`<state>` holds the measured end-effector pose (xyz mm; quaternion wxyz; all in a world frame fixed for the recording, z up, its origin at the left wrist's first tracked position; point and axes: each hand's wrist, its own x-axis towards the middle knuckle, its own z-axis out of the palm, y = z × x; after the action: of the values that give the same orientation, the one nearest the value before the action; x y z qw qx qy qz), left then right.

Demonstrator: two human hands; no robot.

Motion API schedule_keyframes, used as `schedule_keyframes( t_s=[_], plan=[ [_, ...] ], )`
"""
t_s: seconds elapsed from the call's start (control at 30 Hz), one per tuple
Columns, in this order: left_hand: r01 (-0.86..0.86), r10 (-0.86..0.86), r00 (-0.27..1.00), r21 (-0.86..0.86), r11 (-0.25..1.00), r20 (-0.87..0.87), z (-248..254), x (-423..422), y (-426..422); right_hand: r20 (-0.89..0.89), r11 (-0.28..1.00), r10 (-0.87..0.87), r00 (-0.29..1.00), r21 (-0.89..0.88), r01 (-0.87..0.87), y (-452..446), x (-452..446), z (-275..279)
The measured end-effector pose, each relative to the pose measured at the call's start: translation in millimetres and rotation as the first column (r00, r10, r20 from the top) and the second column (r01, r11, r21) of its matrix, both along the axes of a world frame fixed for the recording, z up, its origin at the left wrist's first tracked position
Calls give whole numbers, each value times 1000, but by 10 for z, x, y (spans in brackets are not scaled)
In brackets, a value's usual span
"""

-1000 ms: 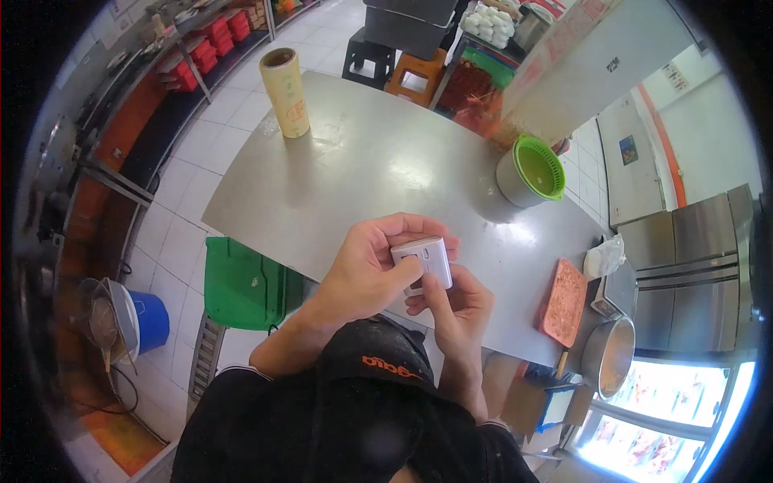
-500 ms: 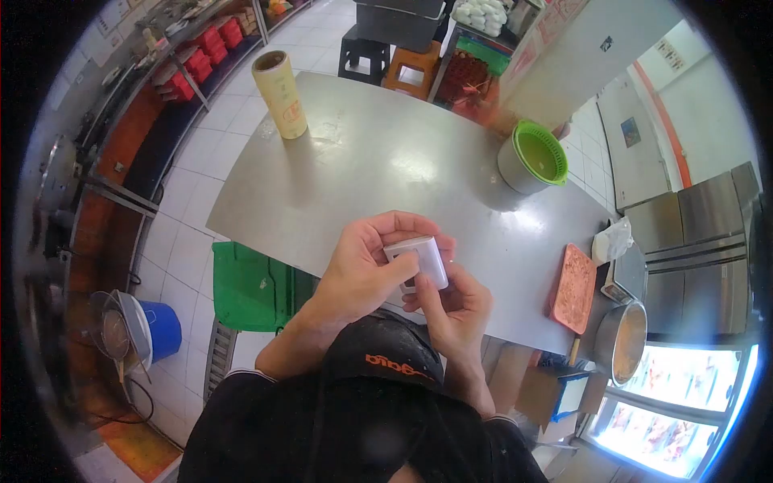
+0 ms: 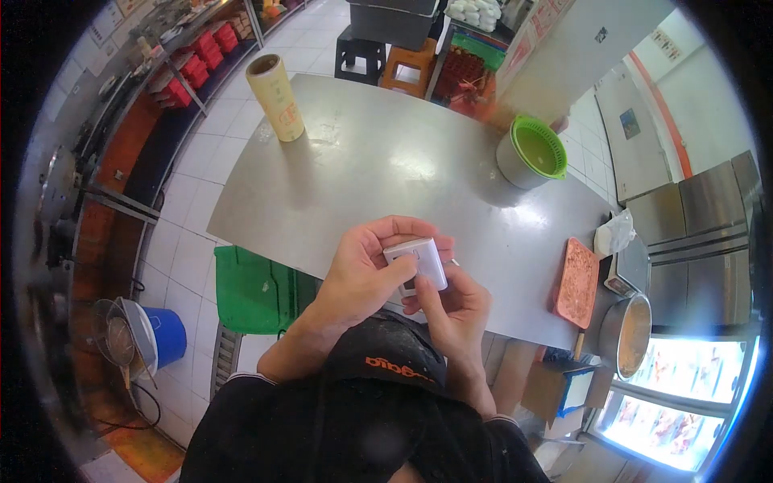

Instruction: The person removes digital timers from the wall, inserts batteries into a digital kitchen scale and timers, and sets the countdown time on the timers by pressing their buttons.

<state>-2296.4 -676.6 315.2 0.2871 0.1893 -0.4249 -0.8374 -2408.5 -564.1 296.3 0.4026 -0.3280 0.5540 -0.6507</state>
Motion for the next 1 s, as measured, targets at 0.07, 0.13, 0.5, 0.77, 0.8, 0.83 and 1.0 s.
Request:
schedule_keyframes(
  t_s=[0.07, 0.13, 0.5, 0.77, 0.8, 0.83, 1.0],
  plan=[
    [-2, 2, 1000, 0, 1000, -3, -26, -1, -1, -33, 1000, 1, 999, 4, -1, 3, 4, -20],
    [-3, 3, 1000, 0, 1000, -6, -49, -2, -6, -59, 1000, 6, 998, -17, -7, 8, 3, -56],
    [-139, 142, 986, -38, 990, 82, -242, 55, -83, -108, 990, 139, 984, 38, -136, 13, -229, -420],
    [-425, 394, 699, -96, 900, 597, -3054, 249, -611, -758, 682, 2, 653, 479, 553, 343, -1372, -3201],
    [-456, 450, 622, -171, 874, 641, -3198, 159, -530, -754, 676, -3, 657, 483, 557, 328, -1306, -3251],
    [-444, 440, 626, -170, 880, 643, -3416, 98, -501, -859, 722, -17, 512, 344, 600, 279, -1226, -3289],
    [-60, 489, 484, -530, 846, 726, -3734, -139, -402, -840, 785, 37, 542, 360, 505, 113, -1168, -3264]
  ],
)
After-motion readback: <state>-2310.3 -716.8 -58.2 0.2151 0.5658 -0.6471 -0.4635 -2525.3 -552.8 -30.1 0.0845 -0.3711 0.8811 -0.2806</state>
